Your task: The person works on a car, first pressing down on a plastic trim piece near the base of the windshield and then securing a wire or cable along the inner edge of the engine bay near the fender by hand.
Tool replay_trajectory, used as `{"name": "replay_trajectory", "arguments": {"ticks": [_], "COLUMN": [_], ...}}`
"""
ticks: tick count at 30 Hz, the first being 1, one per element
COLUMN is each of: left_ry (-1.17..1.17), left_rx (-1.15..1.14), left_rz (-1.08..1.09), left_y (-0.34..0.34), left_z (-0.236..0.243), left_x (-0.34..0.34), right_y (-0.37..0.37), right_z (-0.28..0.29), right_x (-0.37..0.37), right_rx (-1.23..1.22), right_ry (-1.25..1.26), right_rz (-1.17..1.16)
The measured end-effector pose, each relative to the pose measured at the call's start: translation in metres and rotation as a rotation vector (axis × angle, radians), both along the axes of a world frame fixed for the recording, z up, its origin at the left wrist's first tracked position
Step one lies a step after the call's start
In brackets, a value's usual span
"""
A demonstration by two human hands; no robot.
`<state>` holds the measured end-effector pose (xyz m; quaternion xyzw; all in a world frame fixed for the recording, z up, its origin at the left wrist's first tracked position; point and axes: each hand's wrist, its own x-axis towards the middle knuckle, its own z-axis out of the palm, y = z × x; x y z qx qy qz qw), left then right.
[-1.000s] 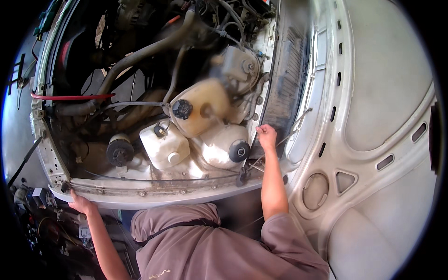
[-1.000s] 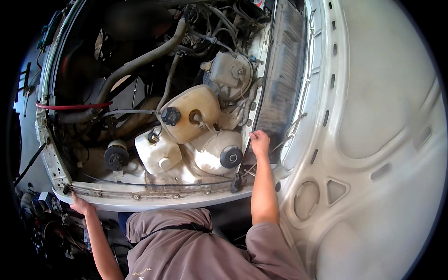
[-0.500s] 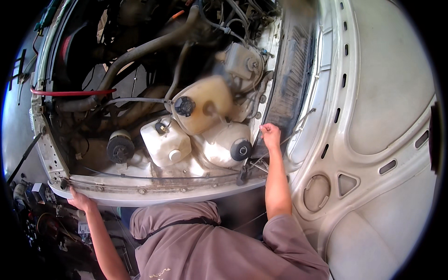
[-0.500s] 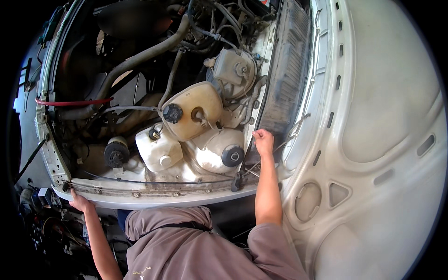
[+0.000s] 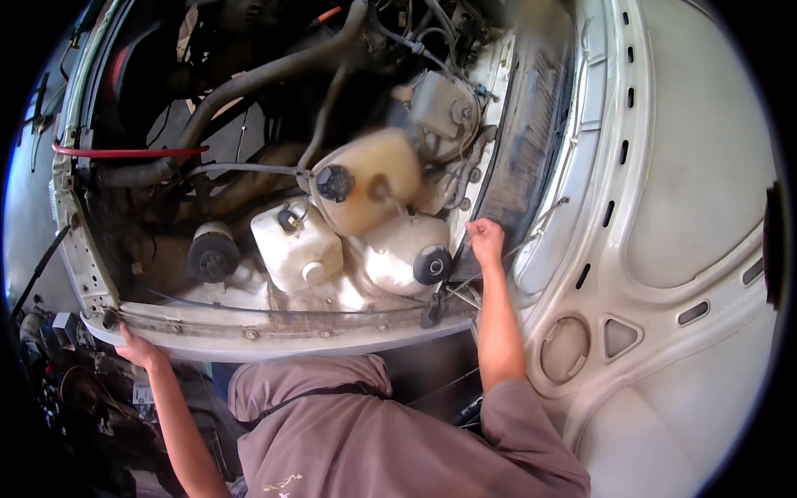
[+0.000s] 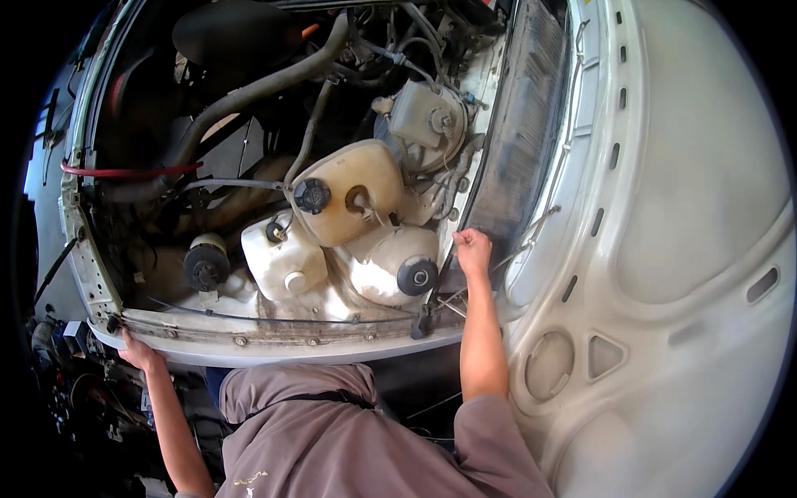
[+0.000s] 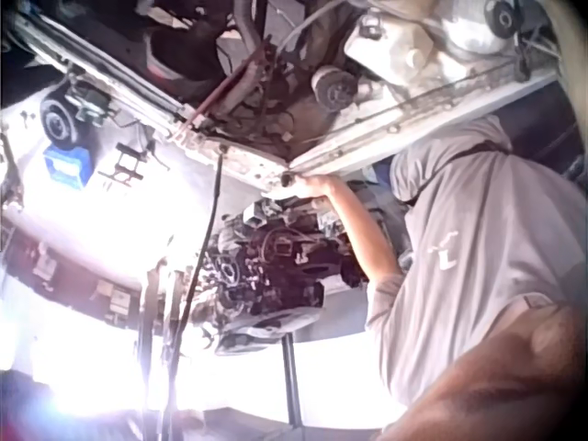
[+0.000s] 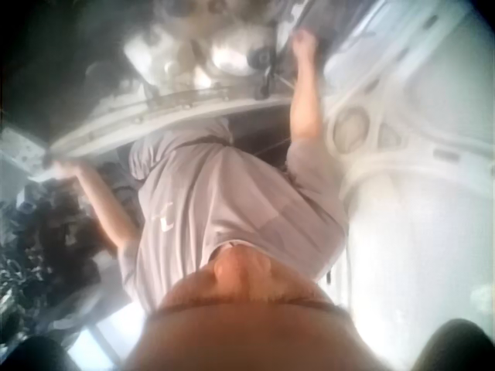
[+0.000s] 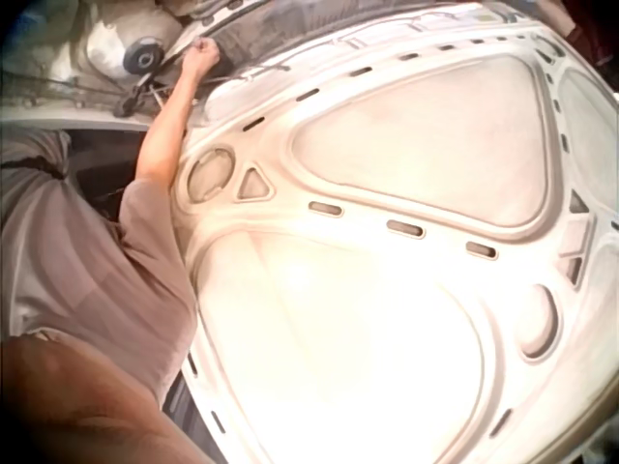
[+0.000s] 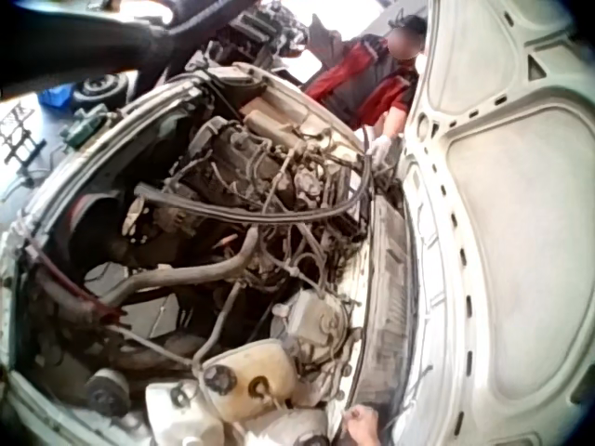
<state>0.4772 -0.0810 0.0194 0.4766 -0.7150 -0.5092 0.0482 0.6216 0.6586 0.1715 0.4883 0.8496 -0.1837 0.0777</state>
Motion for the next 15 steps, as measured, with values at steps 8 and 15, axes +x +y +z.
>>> {"name": "replay_trajectory", "arguments": {"ticks": [8,15], "left_ry": [-0.043,-0.060], "left_rx": [0.006,0.007], "left_rz": [0.055,0.056], "left_y": [-0.008,0.006], "left_z": [-0.001,0.003], "left_x": [0.001,-0.005], "right_y": [-0.011,-0.041], "right_z": [0.001,0.002], "right_x": [-0.003,0.056], "right_rx": [0.011,0.168], "right_ry": [0.006,0.190], "right_rz": [-0.059,-0.066]}}
